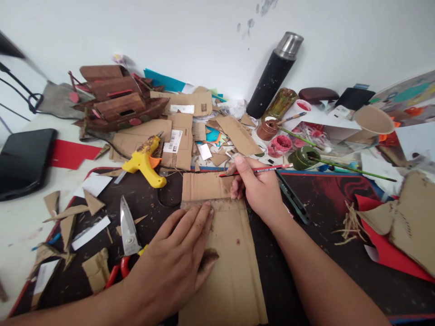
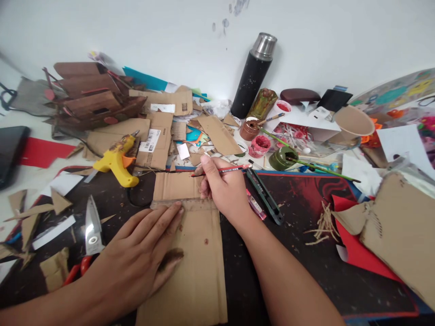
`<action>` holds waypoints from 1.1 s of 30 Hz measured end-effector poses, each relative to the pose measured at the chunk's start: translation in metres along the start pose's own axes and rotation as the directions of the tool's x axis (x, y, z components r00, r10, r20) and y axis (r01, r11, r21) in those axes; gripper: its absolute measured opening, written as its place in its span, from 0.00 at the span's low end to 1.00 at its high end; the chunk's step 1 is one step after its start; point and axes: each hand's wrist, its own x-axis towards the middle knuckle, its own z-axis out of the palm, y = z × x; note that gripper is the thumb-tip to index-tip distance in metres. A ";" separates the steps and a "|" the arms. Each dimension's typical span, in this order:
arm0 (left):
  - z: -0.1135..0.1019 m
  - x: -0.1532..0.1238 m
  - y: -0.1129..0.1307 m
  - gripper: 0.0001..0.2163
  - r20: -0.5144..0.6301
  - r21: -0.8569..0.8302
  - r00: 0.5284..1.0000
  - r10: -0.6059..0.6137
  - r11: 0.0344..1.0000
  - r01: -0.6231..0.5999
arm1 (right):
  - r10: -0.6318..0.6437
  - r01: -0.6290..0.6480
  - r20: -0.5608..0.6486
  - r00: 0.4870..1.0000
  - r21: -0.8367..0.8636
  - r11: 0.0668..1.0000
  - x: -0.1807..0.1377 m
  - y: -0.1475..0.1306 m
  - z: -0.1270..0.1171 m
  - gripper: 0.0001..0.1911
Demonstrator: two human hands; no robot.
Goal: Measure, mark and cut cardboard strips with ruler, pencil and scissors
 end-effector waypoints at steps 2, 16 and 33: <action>0.000 0.001 0.000 0.25 0.012 -0.005 1.000 -0.004 1.000 0.004 | 0.003 -0.003 -0.002 1.000 -0.007 1.000 0.000 0.000 0.001 0.32; -0.002 0.004 0.000 0.28 -0.004 -0.036 1.000 0.011 0.999 -0.011 | -0.014 0.013 -0.011 1.000 -0.023 1.000 -0.005 0.003 -0.008 0.33; 0.001 0.001 0.000 0.25 0.006 -0.057 1.000 -0.007 0.998 0.008 | -0.024 0.022 -0.046 0.999 -0.056 0.998 -0.027 0.014 -0.020 0.29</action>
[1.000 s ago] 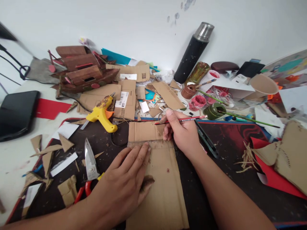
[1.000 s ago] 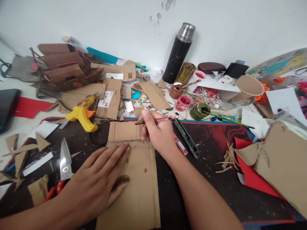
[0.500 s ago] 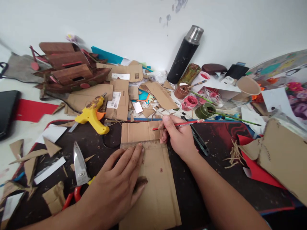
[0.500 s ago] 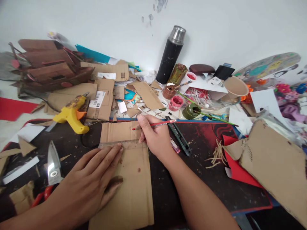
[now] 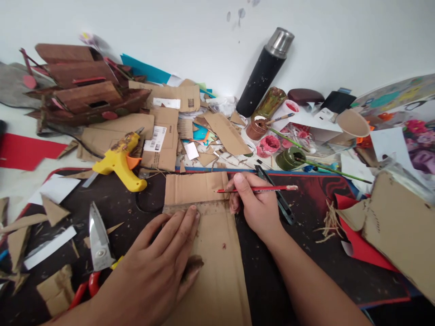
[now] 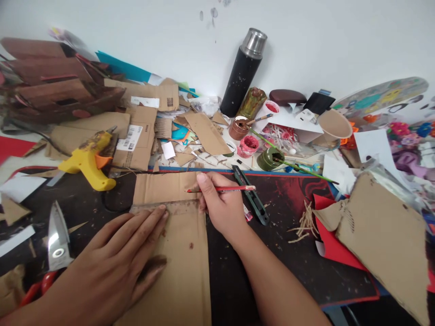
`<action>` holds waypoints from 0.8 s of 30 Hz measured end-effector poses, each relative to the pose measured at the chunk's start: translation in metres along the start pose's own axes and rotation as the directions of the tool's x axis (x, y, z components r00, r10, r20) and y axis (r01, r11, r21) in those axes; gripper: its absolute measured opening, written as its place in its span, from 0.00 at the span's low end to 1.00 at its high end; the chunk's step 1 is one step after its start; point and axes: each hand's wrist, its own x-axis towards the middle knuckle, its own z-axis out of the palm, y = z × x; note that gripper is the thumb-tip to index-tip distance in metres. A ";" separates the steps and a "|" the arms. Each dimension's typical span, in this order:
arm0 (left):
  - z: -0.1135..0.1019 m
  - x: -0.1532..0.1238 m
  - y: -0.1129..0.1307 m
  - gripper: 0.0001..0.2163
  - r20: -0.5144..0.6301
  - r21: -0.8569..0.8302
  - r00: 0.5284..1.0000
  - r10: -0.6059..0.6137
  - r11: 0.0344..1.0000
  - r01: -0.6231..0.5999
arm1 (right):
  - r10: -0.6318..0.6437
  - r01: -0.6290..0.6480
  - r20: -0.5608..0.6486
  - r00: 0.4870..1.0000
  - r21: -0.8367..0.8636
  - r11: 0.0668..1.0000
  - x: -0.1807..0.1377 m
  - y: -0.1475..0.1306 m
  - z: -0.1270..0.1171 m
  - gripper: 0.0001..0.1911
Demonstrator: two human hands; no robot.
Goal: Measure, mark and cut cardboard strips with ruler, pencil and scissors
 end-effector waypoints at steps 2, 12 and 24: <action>0.000 0.000 0.000 0.25 0.003 -0.009 1.000 0.002 1.000 -0.002 | -0.005 0.005 0.024 1.000 -0.011 1.000 -0.001 0.000 -0.001 0.27; 0.001 -0.001 -0.001 0.25 0.008 -0.019 1.000 -0.006 1.000 0.006 | -0.015 0.017 0.036 0.999 -0.063 0.998 -0.007 -0.001 -0.004 0.29; -0.002 0.002 0.000 0.26 -0.006 -0.050 1.000 -0.008 0.999 0.008 | -0.032 0.039 0.049 0.998 -0.151 0.988 -0.007 0.004 -0.003 0.28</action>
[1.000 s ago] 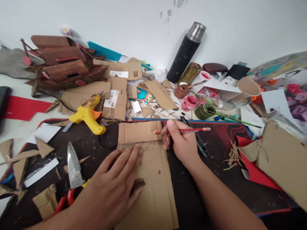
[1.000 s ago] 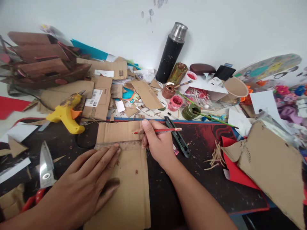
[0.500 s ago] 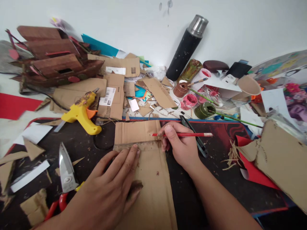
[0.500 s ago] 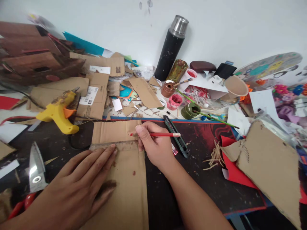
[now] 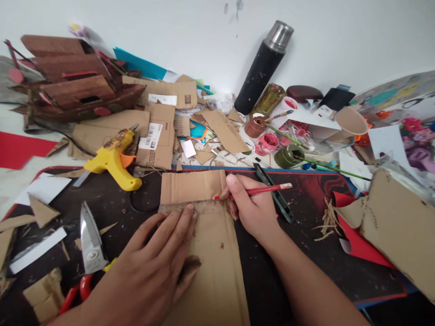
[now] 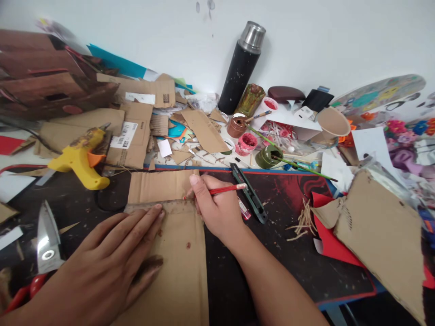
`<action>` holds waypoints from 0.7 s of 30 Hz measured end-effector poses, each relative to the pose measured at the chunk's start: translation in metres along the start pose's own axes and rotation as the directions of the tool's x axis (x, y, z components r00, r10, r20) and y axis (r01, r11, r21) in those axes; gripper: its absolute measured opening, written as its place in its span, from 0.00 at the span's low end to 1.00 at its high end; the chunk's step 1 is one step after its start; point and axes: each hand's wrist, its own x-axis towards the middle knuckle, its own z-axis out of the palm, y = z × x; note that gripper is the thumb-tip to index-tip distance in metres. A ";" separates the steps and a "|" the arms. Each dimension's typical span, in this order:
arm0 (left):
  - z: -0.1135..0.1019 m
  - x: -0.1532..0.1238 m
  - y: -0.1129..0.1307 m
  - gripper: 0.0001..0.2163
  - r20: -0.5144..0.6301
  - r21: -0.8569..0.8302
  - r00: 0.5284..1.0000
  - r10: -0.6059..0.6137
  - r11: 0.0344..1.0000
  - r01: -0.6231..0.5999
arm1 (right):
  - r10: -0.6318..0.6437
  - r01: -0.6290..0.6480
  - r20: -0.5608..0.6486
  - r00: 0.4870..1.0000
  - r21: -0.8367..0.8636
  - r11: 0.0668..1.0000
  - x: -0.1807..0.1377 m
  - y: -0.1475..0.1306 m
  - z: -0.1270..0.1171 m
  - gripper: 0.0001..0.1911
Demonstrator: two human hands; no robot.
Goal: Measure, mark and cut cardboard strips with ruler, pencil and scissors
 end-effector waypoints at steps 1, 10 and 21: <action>0.000 0.000 0.000 0.26 0.000 0.000 1.000 0.001 1.000 -0.001 | 0.001 -0.001 -0.001 1.000 -0.006 1.000 0.000 0.000 0.000 0.27; 0.000 0.001 0.000 0.27 0.002 -0.010 1.000 0.000 1.000 0.000 | 0.005 -0.004 0.021 1.000 -0.046 0.999 0.001 0.000 0.000 0.28; 0.002 -0.004 0.000 0.26 0.006 0.010 1.000 0.002 1.000 -0.002 | -0.054 0.055 0.015 0.998 -0.072 0.996 0.002 0.002 0.000 0.26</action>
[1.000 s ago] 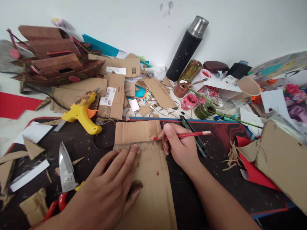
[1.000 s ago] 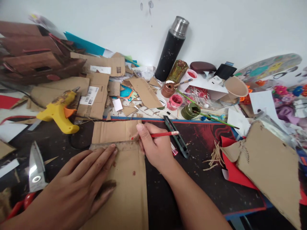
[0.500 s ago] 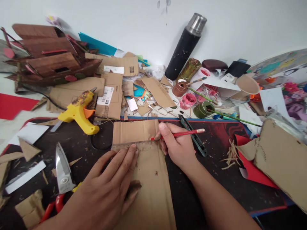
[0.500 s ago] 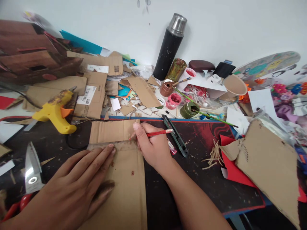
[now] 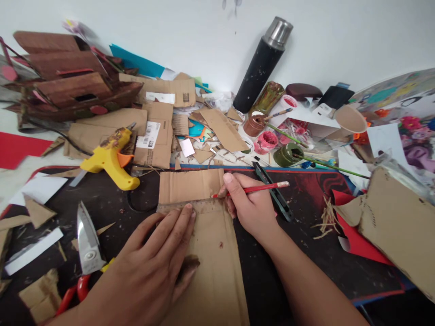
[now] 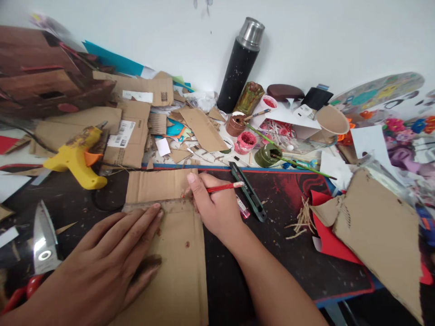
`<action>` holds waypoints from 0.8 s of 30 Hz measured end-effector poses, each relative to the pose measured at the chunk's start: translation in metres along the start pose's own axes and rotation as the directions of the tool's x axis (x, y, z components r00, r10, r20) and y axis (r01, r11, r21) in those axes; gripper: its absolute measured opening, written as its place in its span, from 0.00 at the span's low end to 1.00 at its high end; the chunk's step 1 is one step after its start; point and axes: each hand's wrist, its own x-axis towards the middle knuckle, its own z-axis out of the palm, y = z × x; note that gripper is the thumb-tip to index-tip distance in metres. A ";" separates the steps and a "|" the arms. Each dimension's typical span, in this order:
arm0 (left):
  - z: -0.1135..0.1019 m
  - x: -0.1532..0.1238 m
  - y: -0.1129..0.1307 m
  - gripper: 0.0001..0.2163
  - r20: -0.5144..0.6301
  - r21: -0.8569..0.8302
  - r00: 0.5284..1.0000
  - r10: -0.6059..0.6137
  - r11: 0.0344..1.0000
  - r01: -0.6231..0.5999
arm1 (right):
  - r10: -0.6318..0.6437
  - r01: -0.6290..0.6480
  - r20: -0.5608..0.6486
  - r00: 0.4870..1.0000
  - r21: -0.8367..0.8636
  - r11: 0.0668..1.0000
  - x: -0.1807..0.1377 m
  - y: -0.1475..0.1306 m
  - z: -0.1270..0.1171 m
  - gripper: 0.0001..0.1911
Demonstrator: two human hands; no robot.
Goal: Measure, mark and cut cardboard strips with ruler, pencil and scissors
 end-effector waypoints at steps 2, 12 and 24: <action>0.000 0.000 0.000 0.27 -0.003 0.001 1.000 0.005 1.000 -0.005 | -0.009 0.009 0.000 1.000 -0.021 1.000 0.000 0.000 0.000 0.26; -0.001 0.004 -0.001 0.28 -0.003 -0.001 1.000 0.000 1.000 0.000 | -0.029 0.029 0.009 1.000 -0.047 0.998 0.001 -0.001 0.000 0.26; 0.000 0.004 0.000 0.28 -0.003 0.001 1.000 0.006 1.000 -0.006 | 0.054 -0.053 -0.014 0.998 0.079 0.995 0.001 -0.001 0.001 0.26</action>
